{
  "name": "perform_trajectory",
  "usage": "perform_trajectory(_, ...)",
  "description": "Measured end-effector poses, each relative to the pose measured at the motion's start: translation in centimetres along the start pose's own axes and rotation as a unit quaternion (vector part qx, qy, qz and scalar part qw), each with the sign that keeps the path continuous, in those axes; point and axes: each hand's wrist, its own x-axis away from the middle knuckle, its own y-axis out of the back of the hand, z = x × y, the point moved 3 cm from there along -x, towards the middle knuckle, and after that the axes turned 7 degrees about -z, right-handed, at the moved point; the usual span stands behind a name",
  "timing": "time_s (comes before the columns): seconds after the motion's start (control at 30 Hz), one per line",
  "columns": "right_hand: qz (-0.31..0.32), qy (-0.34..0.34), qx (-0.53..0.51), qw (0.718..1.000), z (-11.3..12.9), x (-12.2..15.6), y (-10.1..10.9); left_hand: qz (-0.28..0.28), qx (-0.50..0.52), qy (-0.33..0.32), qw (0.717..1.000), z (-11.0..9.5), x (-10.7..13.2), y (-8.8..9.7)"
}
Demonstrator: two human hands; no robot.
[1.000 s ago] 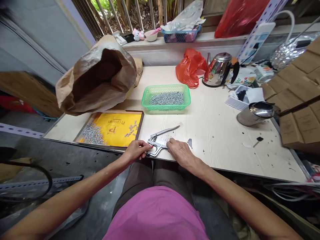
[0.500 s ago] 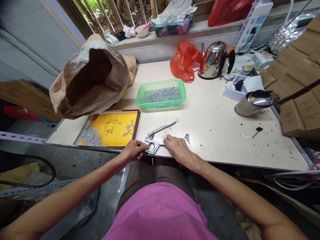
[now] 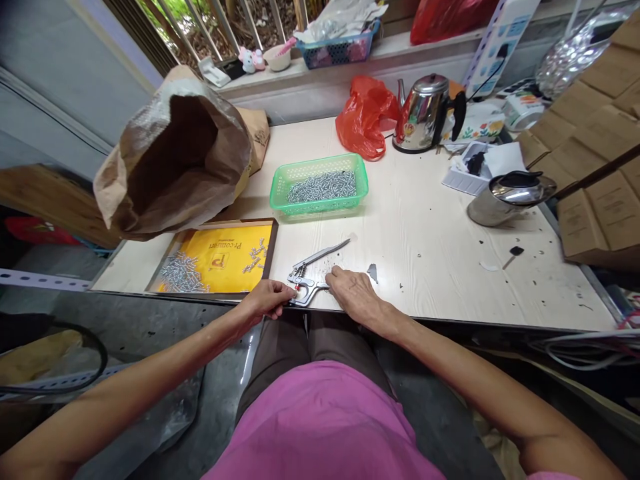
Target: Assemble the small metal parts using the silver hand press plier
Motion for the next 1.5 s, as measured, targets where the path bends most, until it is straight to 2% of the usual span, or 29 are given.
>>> perform_trajectory(0.17, 0.005, 0.016, -0.013, 1.000, -0.4, -0.1, 1.1, 0.028, -0.005, 0.026, 0.999, -0.6, 0.1, 0.1)
perform_trajectory(0.3, -0.042, 0.034, 0.004, 0.999, -2.3, -1.5, 2.2, 0.036, -0.015, 0.030, 0.999, -0.5, 0.0, 0.2)
perform_trajectory(0.43, 0.007, 0.057, 0.039, 0.998, -3.6, -3.6, 2.1, 0.045, -0.002, 0.033, 0.998, -0.2, -0.1, 0.2)
perform_trajectory(0.57, 0.008, 0.078, 0.055, 0.995, -3.4, -4.1, 2.1, 0.058, 0.019, 0.043, 0.997, -0.1, -0.1, 0.3)
perform_trajectory(1.07, -0.006, 0.065, 0.052, 0.997, -2.5, -2.9, 2.5, 0.043, 0.008, 0.035, 0.998, -0.3, 0.2, 0.0)
perform_trajectory(1.2, -0.013, 0.068, 0.049, 0.996, -2.2, -2.5, 2.4, 0.044, -0.017, 0.021, 0.999, 0.0, 0.0, 0.1)
perform_trajectory(1.27, -0.024, 0.076, 0.041, 0.996, -2.1, -2.1, 2.2, 0.013, -0.078, -0.026, 0.997, 0.0, 0.3, 0.2)
perform_trajectory(1.33, -0.048, 0.089, 0.033, 0.994, -2.1, -1.6, 1.8, -0.074, -0.180, -0.132, 0.972, -0.5, 1.3, 0.2)
perform_trajectory(1.4, -0.084, 0.108, 0.032, 0.990, -2.3, -1.1, 0.9, -0.164, -0.291, -0.260, 0.906, -1.5, 2.6, -0.7)
perform_trajectory(1.5, -0.134, 0.139, 0.025, 0.981, -3.0, -1.1, -0.9, -0.152, -0.391, -0.408, 0.811, -3.1, 2.8, -3.3)
